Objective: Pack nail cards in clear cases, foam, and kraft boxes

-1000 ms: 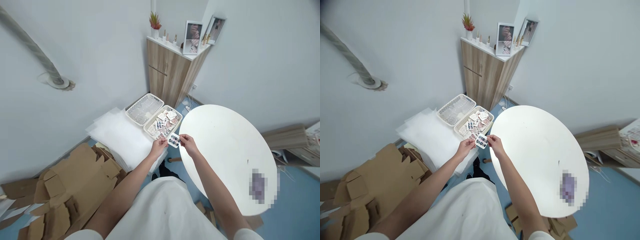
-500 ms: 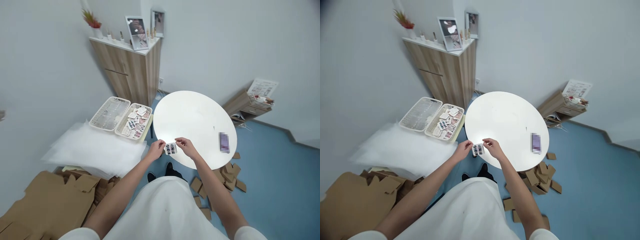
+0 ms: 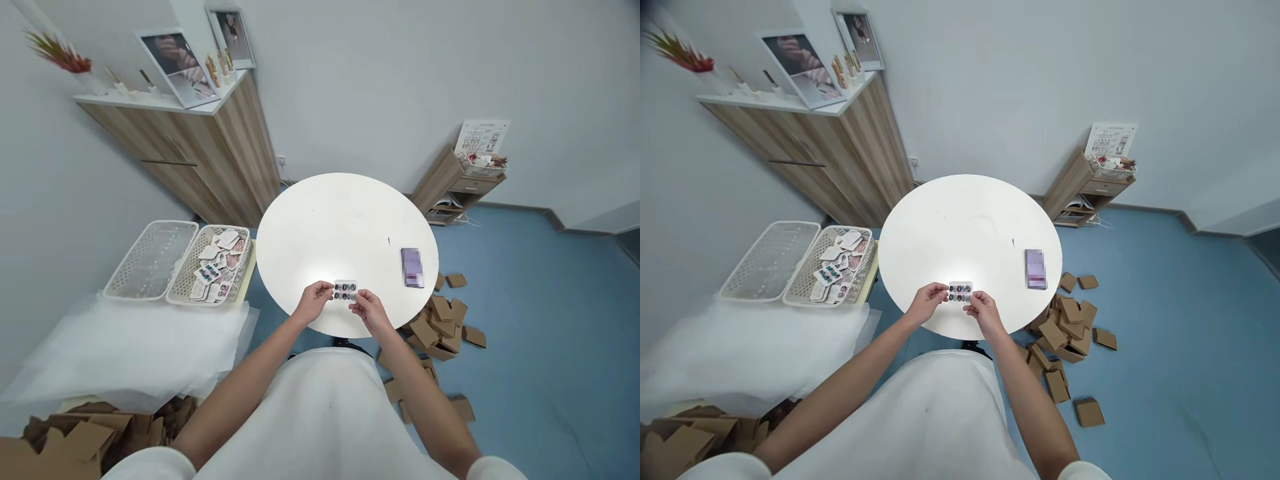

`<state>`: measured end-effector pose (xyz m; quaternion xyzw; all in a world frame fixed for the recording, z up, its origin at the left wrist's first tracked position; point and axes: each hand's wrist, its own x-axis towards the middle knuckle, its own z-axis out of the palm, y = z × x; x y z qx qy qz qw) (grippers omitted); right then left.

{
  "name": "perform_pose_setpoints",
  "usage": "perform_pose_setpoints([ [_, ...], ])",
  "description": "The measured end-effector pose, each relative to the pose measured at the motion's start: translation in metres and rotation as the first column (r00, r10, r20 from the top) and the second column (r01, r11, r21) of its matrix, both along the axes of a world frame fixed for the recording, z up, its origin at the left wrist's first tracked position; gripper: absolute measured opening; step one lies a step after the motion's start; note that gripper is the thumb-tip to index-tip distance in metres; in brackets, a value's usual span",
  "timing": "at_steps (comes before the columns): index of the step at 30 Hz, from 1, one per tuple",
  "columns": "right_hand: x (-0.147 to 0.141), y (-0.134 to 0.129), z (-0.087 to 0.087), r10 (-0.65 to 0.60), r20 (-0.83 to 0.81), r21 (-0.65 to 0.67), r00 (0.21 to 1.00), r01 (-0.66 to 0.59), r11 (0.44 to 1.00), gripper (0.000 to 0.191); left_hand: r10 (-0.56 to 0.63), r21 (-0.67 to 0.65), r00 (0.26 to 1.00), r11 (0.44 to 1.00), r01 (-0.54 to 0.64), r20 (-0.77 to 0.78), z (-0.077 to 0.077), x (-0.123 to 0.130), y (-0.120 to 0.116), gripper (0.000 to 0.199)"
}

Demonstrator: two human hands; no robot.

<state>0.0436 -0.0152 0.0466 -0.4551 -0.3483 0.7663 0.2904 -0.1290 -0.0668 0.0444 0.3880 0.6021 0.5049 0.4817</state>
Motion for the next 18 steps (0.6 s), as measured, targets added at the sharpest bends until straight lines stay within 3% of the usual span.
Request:
perform_pose_setpoints([
  [3, 0.008, 0.015, -0.008, 0.014, -0.031, -0.048, 0.999, -0.015, 0.999, 0.029, 0.014, -0.005, 1.0, 1.0, -0.014, -0.009, -0.002, 0.013, 0.019, 0.019],
  [10, 0.027, 0.044, -0.016, 0.076, -0.06, -0.078, 0.995, -0.081, 0.994, 0.029, 0.022, -0.155, 1.0, 0.988, -0.023, -0.007, -0.002, 0.034, 0.047, 0.019],
  [18, 0.044, 0.055, -0.023, 0.15, 0.022, 0.058, 0.988, -0.151, 0.987, 0.035, 0.096, -0.287, 0.977, 0.957, -0.038, 0.192, -0.009, 0.063, 0.063, 0.025],
])
